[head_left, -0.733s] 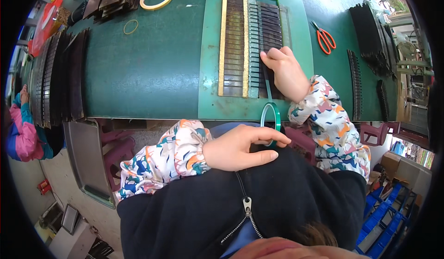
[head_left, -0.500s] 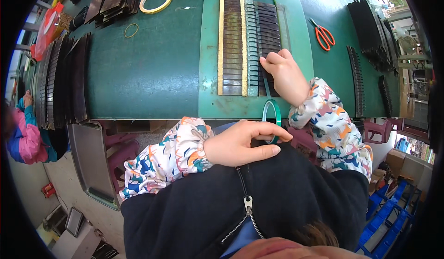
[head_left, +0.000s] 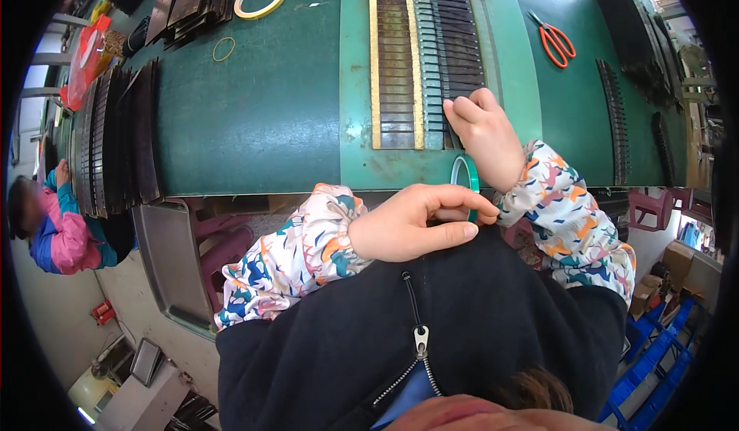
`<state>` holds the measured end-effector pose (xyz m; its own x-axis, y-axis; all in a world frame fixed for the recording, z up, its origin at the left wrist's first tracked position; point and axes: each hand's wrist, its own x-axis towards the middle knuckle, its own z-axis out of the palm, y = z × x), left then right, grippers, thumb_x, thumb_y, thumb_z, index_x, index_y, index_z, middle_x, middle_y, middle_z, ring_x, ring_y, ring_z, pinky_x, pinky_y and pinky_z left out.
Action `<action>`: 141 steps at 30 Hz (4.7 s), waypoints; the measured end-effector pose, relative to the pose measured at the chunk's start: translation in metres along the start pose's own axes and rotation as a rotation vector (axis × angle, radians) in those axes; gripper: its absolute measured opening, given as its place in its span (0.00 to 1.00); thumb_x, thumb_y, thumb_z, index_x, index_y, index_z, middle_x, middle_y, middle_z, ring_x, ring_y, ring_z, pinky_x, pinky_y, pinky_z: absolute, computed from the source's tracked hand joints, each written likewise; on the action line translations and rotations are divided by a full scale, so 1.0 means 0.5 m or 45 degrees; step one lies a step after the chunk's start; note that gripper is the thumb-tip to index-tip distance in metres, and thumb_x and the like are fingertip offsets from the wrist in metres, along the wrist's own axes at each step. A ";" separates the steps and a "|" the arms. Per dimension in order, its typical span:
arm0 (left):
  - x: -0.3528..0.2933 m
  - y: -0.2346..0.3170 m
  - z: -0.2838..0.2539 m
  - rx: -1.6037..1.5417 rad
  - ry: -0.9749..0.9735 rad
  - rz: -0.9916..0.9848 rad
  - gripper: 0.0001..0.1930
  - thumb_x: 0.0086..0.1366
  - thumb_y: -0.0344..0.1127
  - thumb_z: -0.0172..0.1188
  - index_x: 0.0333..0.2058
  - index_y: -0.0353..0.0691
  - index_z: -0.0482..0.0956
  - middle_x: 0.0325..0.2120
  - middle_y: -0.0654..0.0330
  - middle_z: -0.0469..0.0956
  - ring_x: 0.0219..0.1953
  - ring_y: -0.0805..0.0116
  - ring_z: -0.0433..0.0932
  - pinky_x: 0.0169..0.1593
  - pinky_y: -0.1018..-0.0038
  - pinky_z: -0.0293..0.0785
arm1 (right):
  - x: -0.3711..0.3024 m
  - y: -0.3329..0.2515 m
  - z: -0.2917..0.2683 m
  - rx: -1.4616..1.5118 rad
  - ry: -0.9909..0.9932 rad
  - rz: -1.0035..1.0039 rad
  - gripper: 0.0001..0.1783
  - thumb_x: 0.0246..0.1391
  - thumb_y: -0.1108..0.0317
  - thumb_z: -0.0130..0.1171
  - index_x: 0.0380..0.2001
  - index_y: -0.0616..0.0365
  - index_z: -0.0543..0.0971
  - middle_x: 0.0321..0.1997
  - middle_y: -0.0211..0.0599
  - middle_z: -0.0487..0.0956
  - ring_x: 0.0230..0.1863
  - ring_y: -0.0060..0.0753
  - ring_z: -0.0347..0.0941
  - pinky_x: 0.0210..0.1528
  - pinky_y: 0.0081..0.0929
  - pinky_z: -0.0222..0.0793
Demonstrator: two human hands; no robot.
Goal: Manually inserting small electronic components into a slotted rail on a production assembly line.
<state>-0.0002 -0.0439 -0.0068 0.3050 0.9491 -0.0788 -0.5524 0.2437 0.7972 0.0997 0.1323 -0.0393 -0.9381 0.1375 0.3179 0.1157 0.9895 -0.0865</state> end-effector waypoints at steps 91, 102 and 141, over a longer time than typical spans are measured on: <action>0.066 0.010 0.030 0.659 0.109 0.501 0.23 0.64 0.41 0.59 0.55 0.37 0.69 0.51 0.50 0.74 0.52 0.52 0.74 0.56 0.64 0.68 | 0.286 0.394 0.098 0.420 -0.111 0.535 0.11 0.49 0.65 0.65 0.32 0.61 0.80 0.28 0.38 0.81 0.30 0.30 0.77 0.37 0.27 0.72; 0.072 0.002 0.020 0.565 0.102 0.487 0.22 0.64 0.42 0.58 0.53 0.36 0.71 0.48 0.52 0.76 0.50 0.54 0.75 0.55 0.65 0.69 | 0.228 0.371 0.091 0.209 0.027 0.276 0.12 0.51 0.71 0.59 0.40 0.59 0.78 0.29 0.37 0.78 0.31 0.37 0.75 0.36 0.30 0.70; 0.088 0.004 0.017 0.337 0.141 0.373 0.14 0.65 0.32 0.57 0.48 0.33 0.74 0.44 0.56 0.77 0.47 0.70 0.76 0.52 0.72 0.72 | 0.197 0.279 0.024 0.510 -0.366 0.660 0.11 0.52 0.65 0.60 0.31 0.63 0.81 0.27 0.40 0.75 0.32 0.38 0.74 0.38 0.32 0.70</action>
<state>0.0188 -0.0035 -0.0037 0.0709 0.9900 0.1220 -0.3807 -0.0862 0.9207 0.0193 0.2831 -0.0315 -0.8502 0.5137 -0.1149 0.4929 0.7002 -0.5165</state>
